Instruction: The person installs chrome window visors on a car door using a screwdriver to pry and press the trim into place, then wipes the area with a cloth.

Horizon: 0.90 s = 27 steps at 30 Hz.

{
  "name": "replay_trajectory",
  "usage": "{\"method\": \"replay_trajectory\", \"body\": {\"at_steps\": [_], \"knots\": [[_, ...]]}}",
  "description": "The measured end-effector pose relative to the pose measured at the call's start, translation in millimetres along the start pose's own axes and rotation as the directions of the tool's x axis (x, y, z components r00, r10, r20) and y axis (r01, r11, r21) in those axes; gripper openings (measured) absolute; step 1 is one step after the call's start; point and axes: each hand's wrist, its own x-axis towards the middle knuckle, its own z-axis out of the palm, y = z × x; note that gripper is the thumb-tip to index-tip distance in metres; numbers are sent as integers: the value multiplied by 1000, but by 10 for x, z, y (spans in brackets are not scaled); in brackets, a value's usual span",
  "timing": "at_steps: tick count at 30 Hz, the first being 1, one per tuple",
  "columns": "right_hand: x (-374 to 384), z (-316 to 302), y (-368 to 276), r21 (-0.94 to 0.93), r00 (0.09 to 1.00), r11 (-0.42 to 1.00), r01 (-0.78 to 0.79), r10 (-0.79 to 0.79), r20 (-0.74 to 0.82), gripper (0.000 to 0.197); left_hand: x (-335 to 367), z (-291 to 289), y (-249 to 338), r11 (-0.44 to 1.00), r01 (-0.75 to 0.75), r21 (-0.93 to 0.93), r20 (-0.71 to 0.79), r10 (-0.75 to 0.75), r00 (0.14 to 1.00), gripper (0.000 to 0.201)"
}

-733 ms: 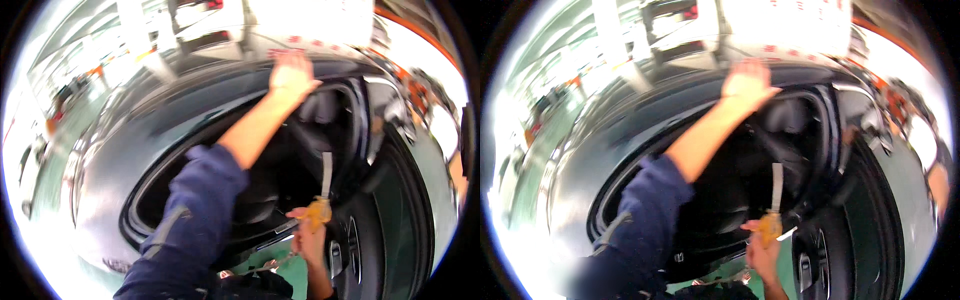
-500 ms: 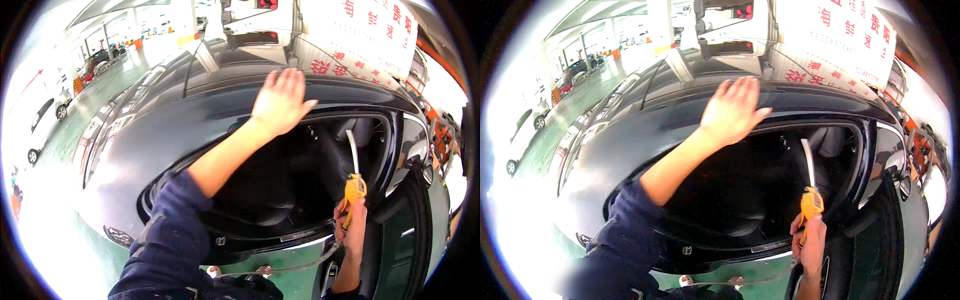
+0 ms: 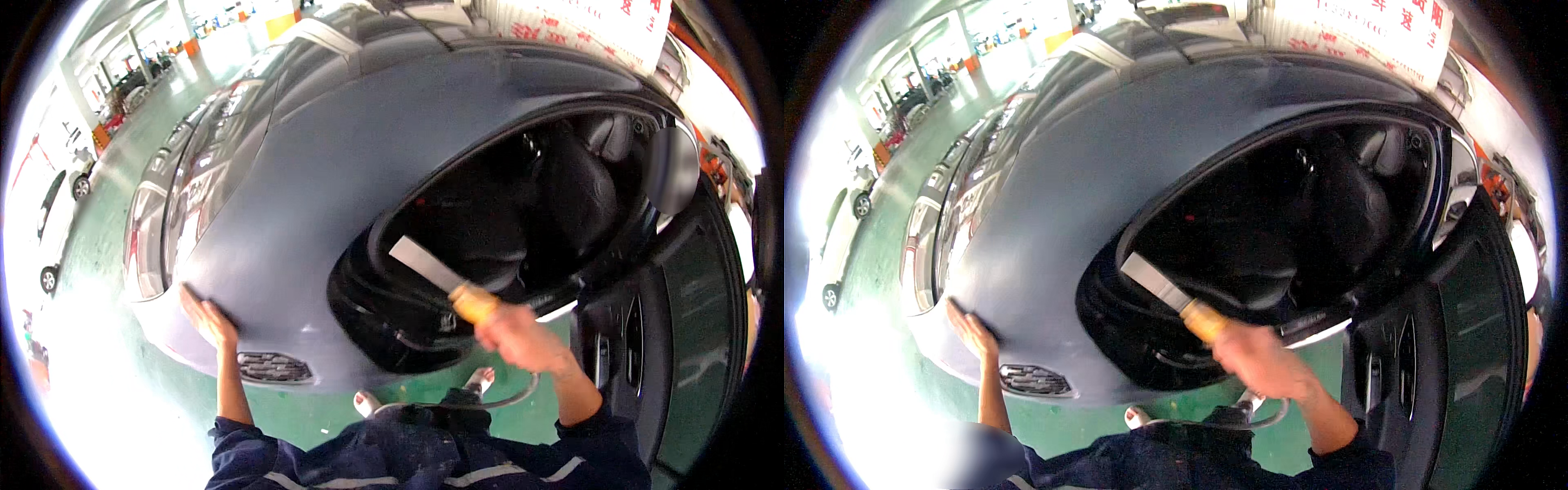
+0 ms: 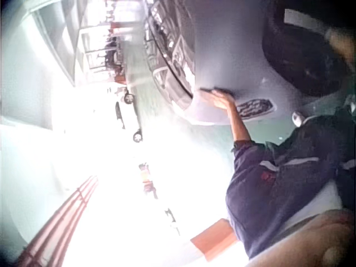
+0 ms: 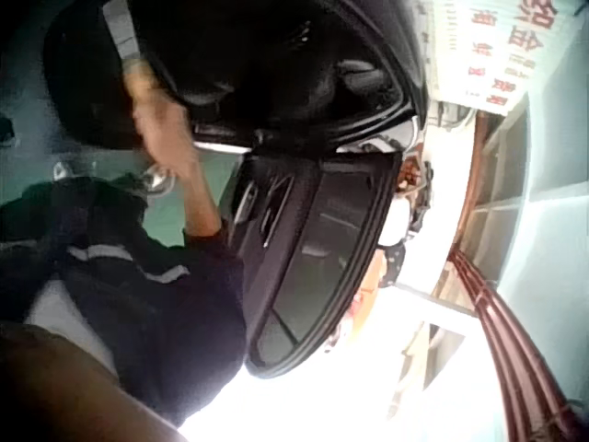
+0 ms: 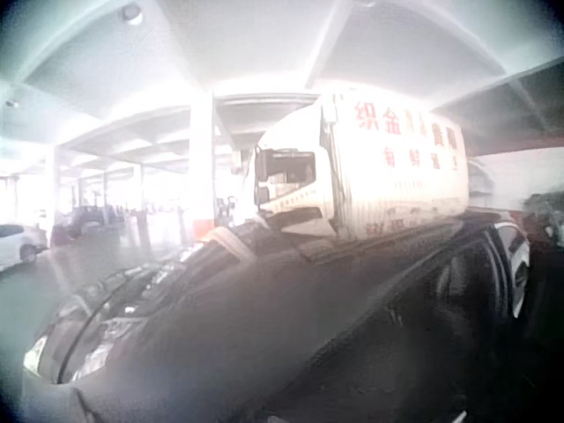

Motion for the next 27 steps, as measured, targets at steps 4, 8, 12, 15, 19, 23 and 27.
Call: {"method": "replay_trajectory", "body": {"at_steps": [4, 8, 12, 15, 19, 23, 27], "knots": [[-134, 480, -64, 54, 997, 998, -10, 14, -69, 43, -350, 285, -1427, 892, 425, 153, 27, -433, 901, 72], [-249, 897, -200, 160, 967, 959, -233, 210, 146, 51, 213, -148, 905, 954, -240, 177, 377, 160, 912, 95], [-377, 1245, -231, 518, 964, 856, -12, 148, -221, 60, 781, -144, 2421, 640, -734, -225, 198, 768, 609, 89], [-438, 1348, -134, 512, 940, 859, 15, 162, -300, 65, 1182, -90, 3332, 493, -823, -283, 65, 866, 496, 91], [-404, 1521, -220, 531, 895, 847, 22, 220, -388, 71, 1716, 167, 4251, 332, -909, -252, -130, 919, 371, 89], [-465, 1712, -268, 584, 897, 811, 38, 230, -378, 70, 2405, 497, 4523, 437, -898, -54, -170, 882, 439, 80], [-760, 1796, -128, 561, 893, 822, -99, 322, -314, 60, 1485, 170, 3911, 82, -974, -212, -85, 991, 103, 78]]}}
